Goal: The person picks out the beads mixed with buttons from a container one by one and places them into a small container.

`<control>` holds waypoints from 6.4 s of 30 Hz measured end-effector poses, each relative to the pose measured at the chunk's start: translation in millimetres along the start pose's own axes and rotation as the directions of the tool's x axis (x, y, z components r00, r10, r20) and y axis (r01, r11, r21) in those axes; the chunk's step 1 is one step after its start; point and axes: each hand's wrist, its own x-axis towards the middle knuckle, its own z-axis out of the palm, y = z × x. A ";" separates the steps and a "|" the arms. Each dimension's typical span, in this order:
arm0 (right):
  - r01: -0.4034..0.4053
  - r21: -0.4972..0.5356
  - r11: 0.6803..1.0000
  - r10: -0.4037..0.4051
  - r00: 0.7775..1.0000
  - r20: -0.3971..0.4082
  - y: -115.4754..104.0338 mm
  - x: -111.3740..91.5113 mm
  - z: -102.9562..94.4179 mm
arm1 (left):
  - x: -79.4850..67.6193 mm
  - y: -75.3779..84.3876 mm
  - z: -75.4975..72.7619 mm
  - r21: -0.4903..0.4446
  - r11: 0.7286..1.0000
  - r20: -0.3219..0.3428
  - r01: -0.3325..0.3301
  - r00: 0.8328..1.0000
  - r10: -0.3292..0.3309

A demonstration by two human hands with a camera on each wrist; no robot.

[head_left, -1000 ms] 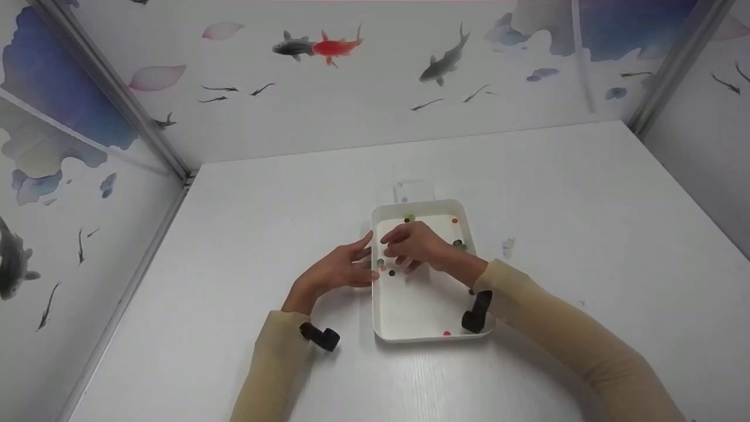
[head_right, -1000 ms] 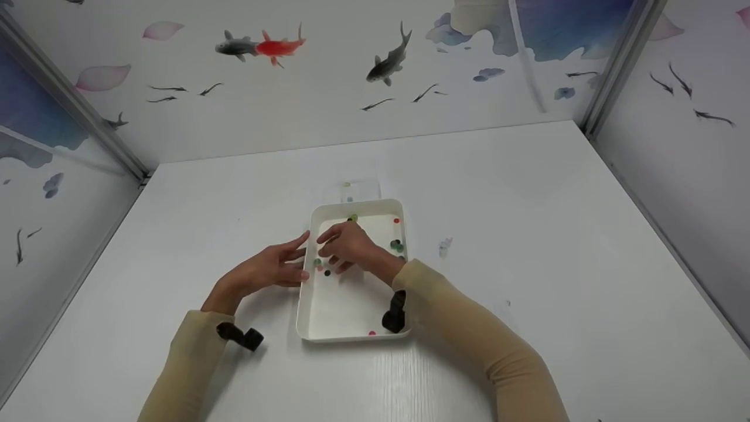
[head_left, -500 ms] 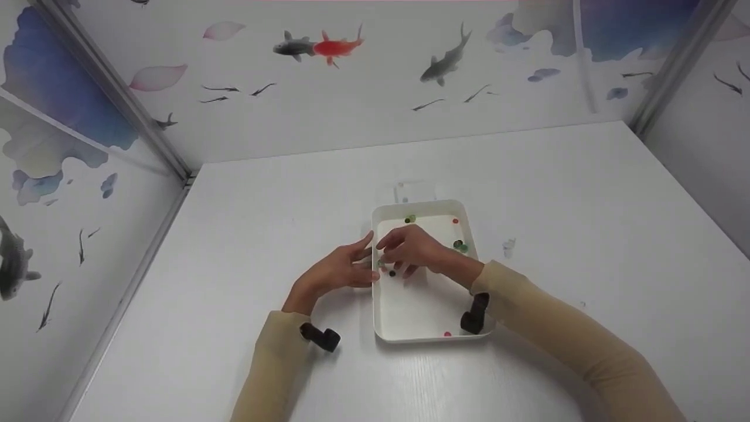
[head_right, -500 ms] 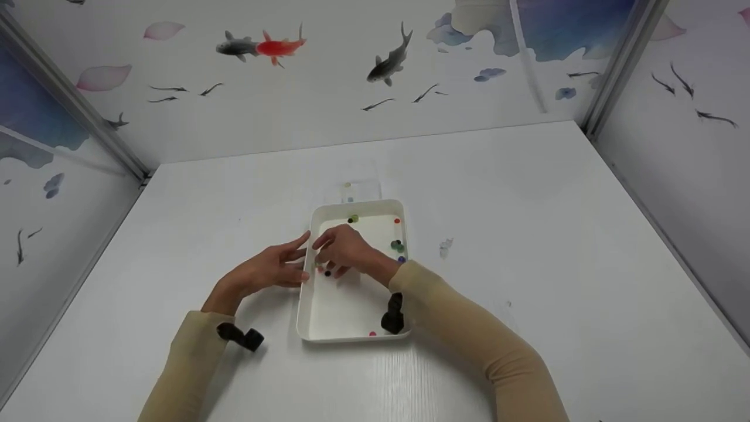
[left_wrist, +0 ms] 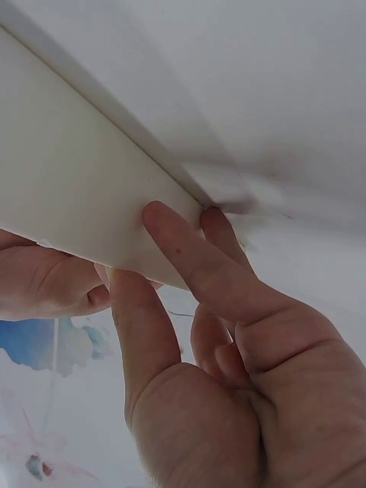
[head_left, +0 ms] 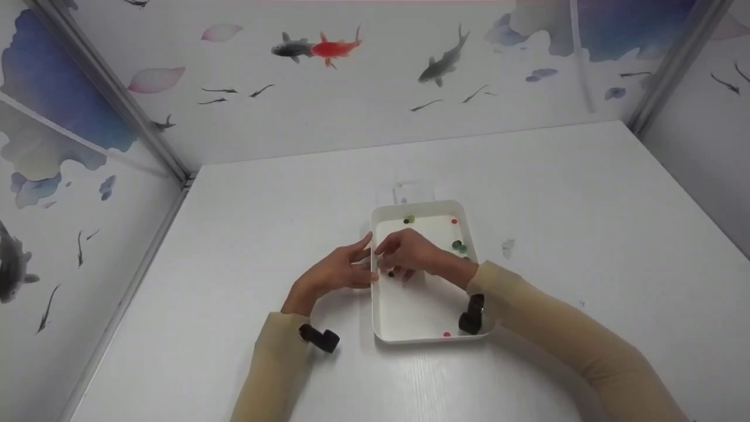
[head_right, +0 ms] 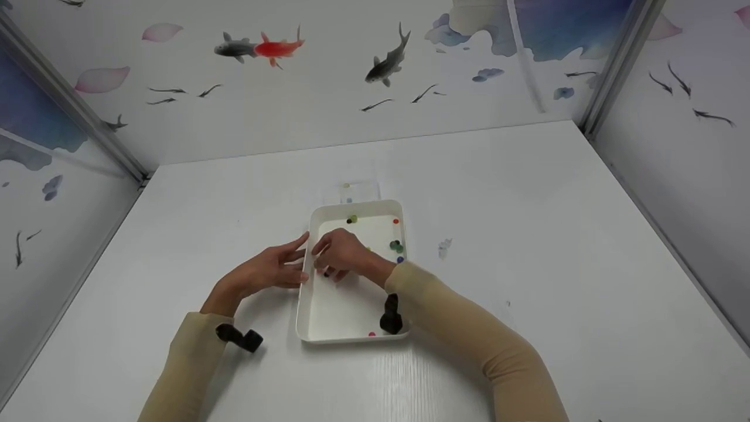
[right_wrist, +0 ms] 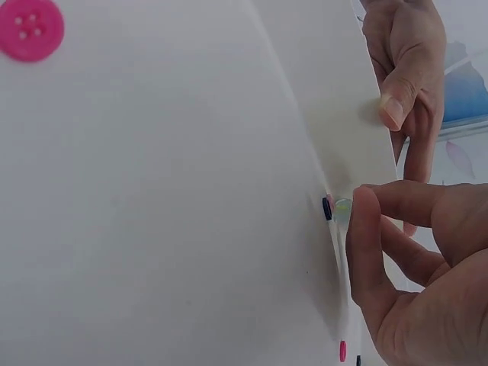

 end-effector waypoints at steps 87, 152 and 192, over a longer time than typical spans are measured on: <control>0.123 0.164 0.979 -0.099 0.984 -0.151 -3.0 3.0 -46.5 | -0.3 3.0 2.1 -0.001 1.000 -0.013 0.022 1.000 -0.022; 0.139 0.053 0.989 -0.107 0.912 -0.396 4.5 40.2 -109.2 | 0.8 3.7 4.0 -0.034 0.998 -0.028 0.053 0.998 -0.053; 0.090 0.107 0.990 -0.035 0.899 -0.437 2.6 18.1 -81.5 | 0.7 2.6 2.2 0.050 0.994 -0.049 0.092 0.995 -0.090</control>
